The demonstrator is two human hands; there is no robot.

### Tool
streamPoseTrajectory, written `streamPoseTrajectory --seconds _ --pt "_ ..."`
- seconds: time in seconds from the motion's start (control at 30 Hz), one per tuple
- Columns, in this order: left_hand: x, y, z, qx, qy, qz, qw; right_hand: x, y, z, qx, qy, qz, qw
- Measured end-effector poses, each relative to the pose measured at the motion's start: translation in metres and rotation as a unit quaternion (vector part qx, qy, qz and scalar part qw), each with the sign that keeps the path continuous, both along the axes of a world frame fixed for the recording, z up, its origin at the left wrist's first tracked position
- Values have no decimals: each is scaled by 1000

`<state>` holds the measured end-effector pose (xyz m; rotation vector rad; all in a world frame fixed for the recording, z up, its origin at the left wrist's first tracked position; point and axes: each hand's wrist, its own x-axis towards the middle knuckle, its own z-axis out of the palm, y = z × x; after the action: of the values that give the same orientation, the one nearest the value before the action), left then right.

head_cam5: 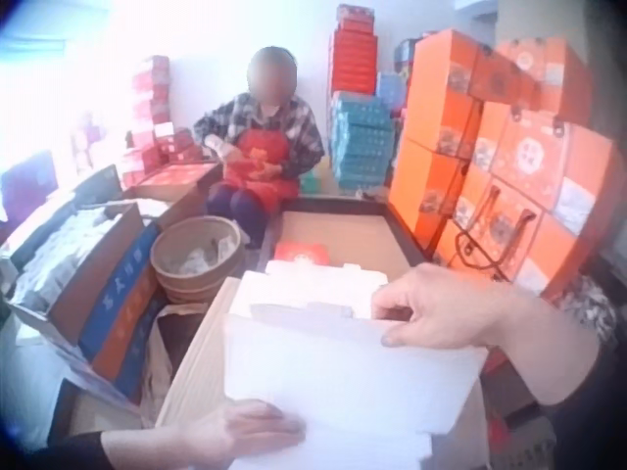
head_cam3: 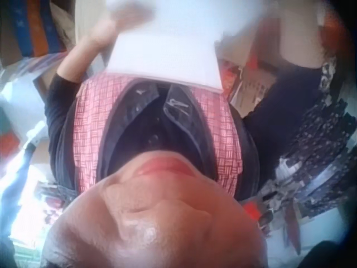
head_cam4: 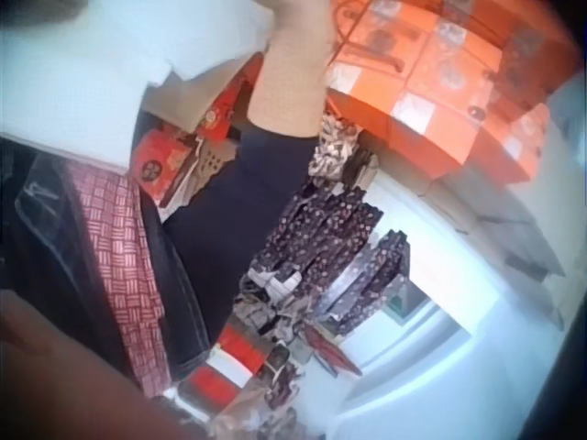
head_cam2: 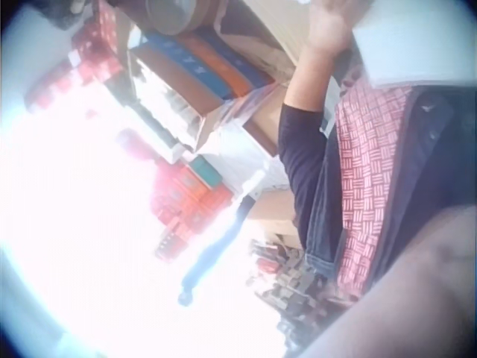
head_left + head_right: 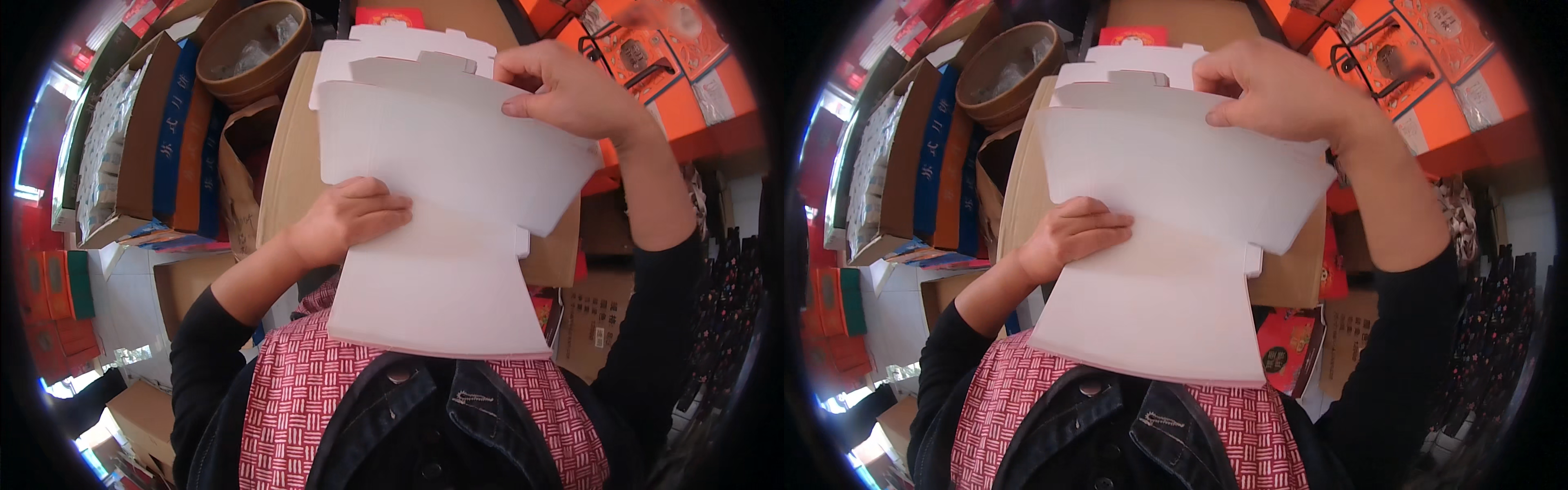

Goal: The person folds red paper envelopes around white cardboard inserts to form small boxes. They repeatedly pick up a red envelope, wrap it around a white insert, fold the edges, and place the finished box on a growing stack. The workspace is cluttered with stacks of orange boxes and other packaging materials.

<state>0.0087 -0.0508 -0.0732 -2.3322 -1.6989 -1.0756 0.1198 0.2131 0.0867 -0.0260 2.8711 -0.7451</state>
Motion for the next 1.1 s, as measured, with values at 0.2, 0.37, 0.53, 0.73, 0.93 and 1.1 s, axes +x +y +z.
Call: streamPoseTrajectory --seconds 0.2,0.37,0.53,0.73,0.93,1.1 --pt "5 -5 -4 -10 27 16 999 2 -11 -3 161 28 49 985" --pt "0 -3 -6 -45 -10 -11 999 1 -8 -24 244 138 78 957" --pt "-3 1 4 -90 -81 5 993 -1 19 -14 243 271 -149 919" --pt "-14 12 -1 -74 -34 109 991 59 -5 27 -119 40 41 991" --pt "-28 22 -6 -94 -44 118 988 83 -40 -44 -139 -42 127 981" --pt "-28 20 -8 -90 -20 117 989 81 -36 -52 -203 -85 90 971"
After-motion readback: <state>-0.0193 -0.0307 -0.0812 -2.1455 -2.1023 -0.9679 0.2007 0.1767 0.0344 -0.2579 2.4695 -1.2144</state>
